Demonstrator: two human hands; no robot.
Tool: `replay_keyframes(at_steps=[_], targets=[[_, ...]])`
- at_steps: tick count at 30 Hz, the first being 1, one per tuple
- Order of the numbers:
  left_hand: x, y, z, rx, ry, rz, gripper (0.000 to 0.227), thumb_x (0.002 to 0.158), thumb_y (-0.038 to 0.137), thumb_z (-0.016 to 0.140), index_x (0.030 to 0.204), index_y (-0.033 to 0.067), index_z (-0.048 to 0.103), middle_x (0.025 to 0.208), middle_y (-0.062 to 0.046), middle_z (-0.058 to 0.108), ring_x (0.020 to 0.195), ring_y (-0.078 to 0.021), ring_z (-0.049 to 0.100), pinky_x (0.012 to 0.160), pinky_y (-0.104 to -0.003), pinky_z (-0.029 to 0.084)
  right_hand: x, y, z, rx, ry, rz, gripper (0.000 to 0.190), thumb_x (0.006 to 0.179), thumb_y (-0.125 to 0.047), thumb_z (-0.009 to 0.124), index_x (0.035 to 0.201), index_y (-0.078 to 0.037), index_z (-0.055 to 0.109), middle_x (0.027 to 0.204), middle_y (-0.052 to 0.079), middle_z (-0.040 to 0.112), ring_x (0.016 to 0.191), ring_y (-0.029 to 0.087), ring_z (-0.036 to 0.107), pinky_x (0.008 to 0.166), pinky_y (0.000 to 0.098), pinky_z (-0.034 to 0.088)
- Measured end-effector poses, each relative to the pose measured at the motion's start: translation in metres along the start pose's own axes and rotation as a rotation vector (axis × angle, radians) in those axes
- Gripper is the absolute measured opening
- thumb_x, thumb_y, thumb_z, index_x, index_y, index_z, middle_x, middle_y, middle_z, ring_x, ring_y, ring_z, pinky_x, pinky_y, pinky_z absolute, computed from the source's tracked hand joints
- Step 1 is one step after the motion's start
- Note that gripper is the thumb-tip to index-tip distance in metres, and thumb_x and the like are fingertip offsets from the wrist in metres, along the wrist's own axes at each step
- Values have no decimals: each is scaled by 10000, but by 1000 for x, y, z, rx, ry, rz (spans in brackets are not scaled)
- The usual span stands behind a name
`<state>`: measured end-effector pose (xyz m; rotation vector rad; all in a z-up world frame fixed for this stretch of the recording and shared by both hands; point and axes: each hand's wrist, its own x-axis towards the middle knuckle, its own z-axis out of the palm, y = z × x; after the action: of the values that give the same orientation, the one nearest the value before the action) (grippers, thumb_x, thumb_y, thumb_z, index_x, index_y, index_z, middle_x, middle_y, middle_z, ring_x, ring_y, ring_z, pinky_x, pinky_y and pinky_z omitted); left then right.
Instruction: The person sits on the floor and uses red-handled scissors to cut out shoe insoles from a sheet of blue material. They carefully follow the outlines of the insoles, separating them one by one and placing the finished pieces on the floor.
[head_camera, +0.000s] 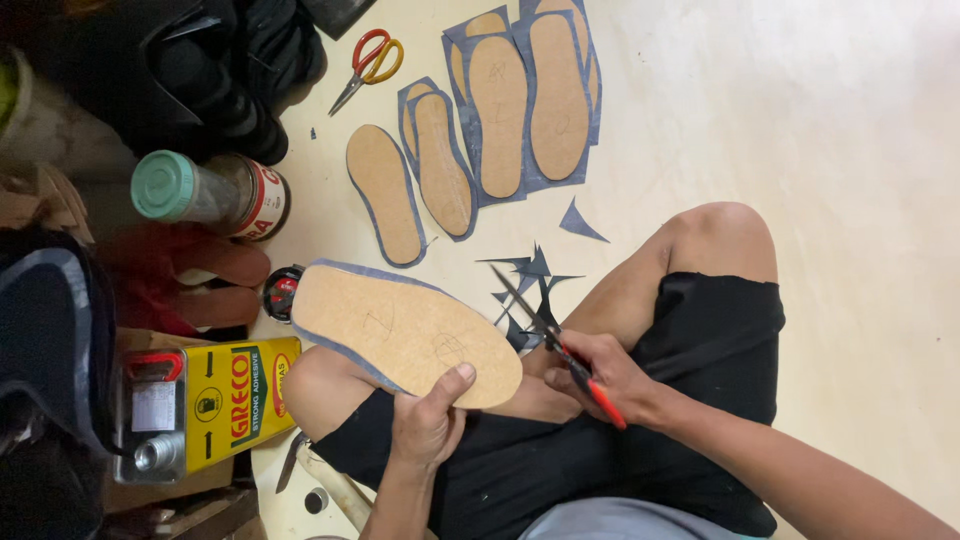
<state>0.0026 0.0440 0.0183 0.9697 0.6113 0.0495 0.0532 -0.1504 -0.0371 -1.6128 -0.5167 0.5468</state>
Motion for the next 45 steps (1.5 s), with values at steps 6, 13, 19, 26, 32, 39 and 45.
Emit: replay_keyframes(at_steps=[6,13,19,26,32,39,45], targets=[[3,-16,2,344,91,60,629,671,88,681,1266,31,485,1269,-119,561,1157,-252,541,1014,-361,398,4,22,12,478,-68,68,382,857,-357,552,1035,-19,542,758,78,589,669,151,576,630,268,493],[42,5,-12,-151,253,279,504,770,5,562,1265,-20,473,1286,-169,539,1170,-296,527,1016,-397,424,12,23,5,260,155,4,278,792,-242,669,608,-89,526,475,-17,479,446,90,451,437,257,331],[56,33,-30,680,286,709,459,813,134,629,1250,44,522,1105,-80,636,1011,-163,601,915,-270,480,8,38,7,306,185,221,209,754,-212,697,681,-37,608,503,64,603,436,135,560,401,267,418],[82,56,-27,621,314,446,486,747,167,652,1203,68,519,1077,-72,639,997,-169,606,896,-278,487,12,99,15,502,171,384,258,699,-154,723,799,81,689,534,167,650,445,214,586,405,331,454],[144,96,-73,-182,659,509,335,809,54,607,1129,88,512,1049,-146,647,869,-269,654,613,-393,555,35,101,19,623,334,621,415,869,-272,541,603,46,534,456,222,519,361,283,505,344,328,425],[210,94,-74,12,374,293,293,780,-50,593,1058,30,542,933,-138,644,793,-218,617,620,-349,541,54,68,14,656,203,499,413,865,-189,539,535,53,494,420,204,481,344,289,501,345,320,391],[220,78,-49,13,307,120,354,815,-55,571,1154,27,508,1026,-171,643,843,-266,635,655,-339,530,60,75,30,692,390,391,440,800,-108,560,407,75,485,310,230,464,255,277,449,287,278,331]])
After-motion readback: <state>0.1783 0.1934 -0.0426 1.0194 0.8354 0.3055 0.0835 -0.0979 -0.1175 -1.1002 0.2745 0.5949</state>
